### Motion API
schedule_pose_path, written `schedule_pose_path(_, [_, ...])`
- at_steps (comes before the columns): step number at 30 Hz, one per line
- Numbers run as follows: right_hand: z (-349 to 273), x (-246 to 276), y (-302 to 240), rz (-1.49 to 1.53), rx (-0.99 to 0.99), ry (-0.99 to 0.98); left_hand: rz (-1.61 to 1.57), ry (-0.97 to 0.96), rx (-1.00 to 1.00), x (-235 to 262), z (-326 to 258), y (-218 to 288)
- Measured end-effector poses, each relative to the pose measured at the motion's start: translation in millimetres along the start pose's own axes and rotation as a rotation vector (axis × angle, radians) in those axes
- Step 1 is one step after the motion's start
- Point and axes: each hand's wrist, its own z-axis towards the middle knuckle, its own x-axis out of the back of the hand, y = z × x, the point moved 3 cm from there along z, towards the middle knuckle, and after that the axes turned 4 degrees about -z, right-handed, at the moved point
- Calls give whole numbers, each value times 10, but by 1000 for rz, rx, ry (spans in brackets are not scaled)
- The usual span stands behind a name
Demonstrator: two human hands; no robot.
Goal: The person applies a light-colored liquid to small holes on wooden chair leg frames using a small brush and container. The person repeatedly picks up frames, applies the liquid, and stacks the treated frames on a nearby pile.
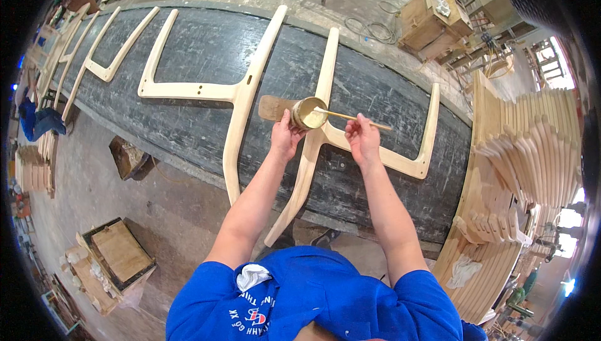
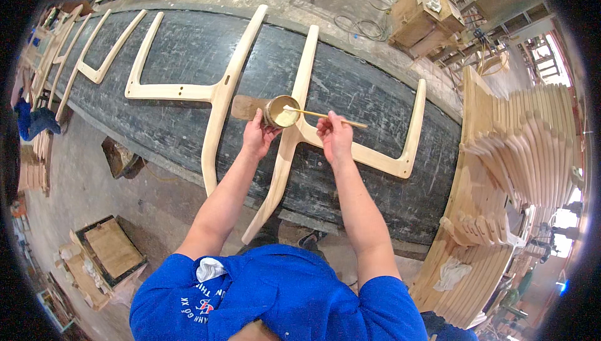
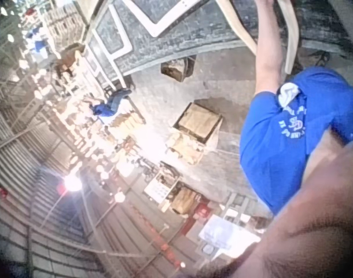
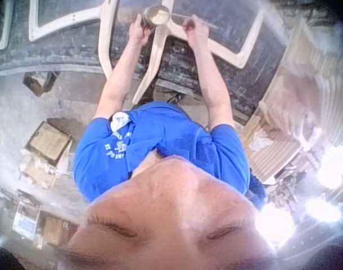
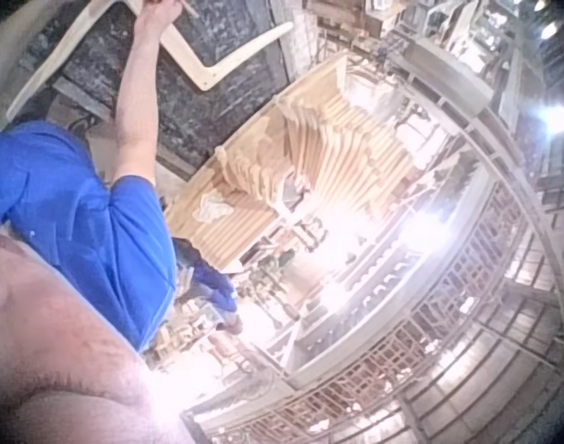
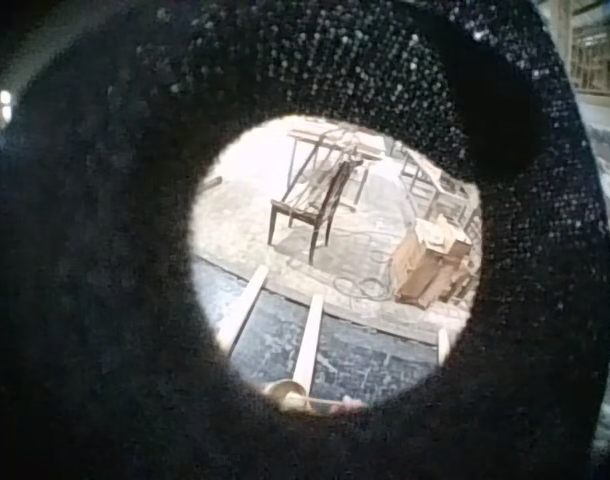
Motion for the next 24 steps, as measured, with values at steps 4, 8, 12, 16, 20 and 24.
schedule_pose_path(4, [136, -203, -344, -582, 407, -103, -32, 53, -51, 393, 32, 68])
schedule_pose_path(8, [217, -348, -368, -1092, 619, -227, -85, 113, -77, 764, -154, 162])
schedule_pose_path(12, [319, -391, -261, -1280, 677, -316, -94, 175, -70, 914, -345, 151])
schedule_pose_path(16, [349, -548, -127, -1442, 784, -451, -114, 175, -113, 1028, -478, 194])
schedule_pose_path(20, [346, -593, -24, -1526, 836, -538, -103, 172, -135, 1063, -550, 192])
schedule_pose_path(24, [424, -661, -68, -1447, 761, -473, -124, 199, -142, 1008, -607, 151])
